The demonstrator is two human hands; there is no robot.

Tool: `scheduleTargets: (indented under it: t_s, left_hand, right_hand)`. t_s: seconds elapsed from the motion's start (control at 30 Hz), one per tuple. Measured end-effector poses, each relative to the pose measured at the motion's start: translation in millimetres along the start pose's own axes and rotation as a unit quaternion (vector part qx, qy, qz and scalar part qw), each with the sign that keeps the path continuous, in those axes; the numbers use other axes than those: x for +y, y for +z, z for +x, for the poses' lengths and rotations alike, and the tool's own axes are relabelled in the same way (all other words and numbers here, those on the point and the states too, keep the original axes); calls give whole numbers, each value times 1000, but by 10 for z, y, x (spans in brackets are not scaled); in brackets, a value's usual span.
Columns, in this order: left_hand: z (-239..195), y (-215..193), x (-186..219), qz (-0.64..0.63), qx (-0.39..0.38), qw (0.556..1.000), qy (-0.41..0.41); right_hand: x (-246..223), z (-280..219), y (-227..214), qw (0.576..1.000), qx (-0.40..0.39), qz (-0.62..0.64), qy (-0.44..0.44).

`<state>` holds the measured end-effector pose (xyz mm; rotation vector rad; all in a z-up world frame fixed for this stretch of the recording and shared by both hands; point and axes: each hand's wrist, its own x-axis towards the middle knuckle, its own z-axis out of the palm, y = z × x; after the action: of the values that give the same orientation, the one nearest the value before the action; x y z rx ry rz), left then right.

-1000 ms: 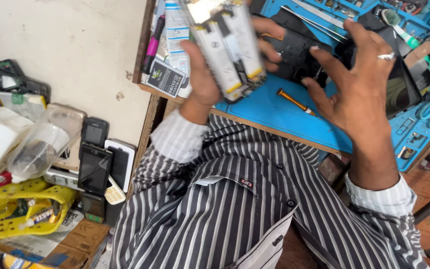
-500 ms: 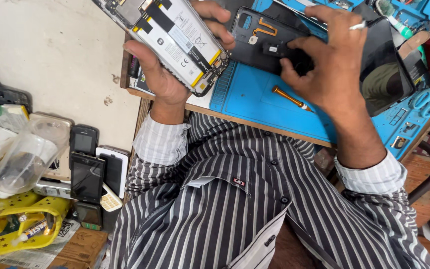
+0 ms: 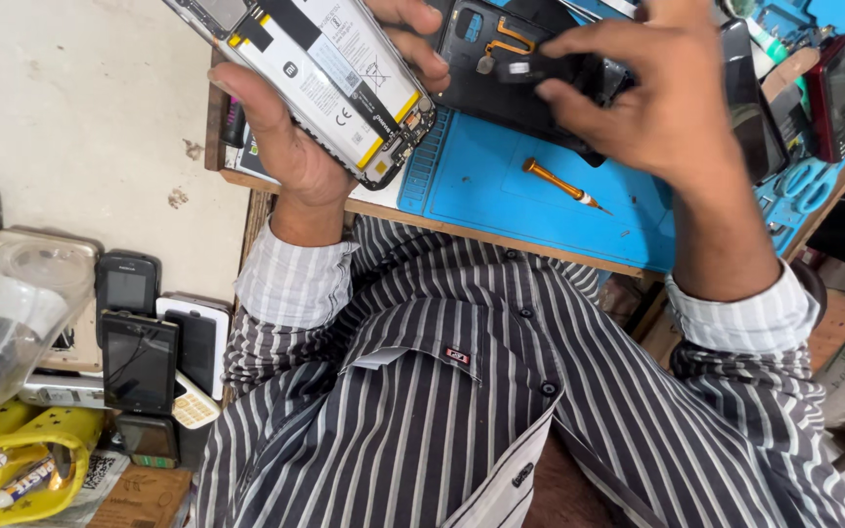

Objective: The person disassembles a smartphone, removes the back cover, and inspects the internal components. They then reassemble the phone, connect a charging cable, and verify that the device powers on.

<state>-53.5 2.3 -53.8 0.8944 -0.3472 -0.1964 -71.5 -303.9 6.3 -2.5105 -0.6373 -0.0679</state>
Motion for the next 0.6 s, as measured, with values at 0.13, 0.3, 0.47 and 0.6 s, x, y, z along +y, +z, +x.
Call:
scheduleTargets:
  t_s: [0.13, 0.3, 0.47, 0.6]
  left_hand:
    - [-9, 29, 35, 11, 3, 1000, -10]
    - [2, 35, 68, 43, 6, 999, -20]
    - [-5, 41, 52, 26, 1, 999, -31]
    - [-25, 28, 46, 12, 8, 999, -37]
  right_hand:
    - [-80, 4, 42, 996, -42, -70, -35]
    - [-116, -55, -295, 981, -147, -120, -37]
    - [-112, -87, -351, 978, -163, -129, -14]
    - [-16, -168, -419, 989, -139, -46, -9]
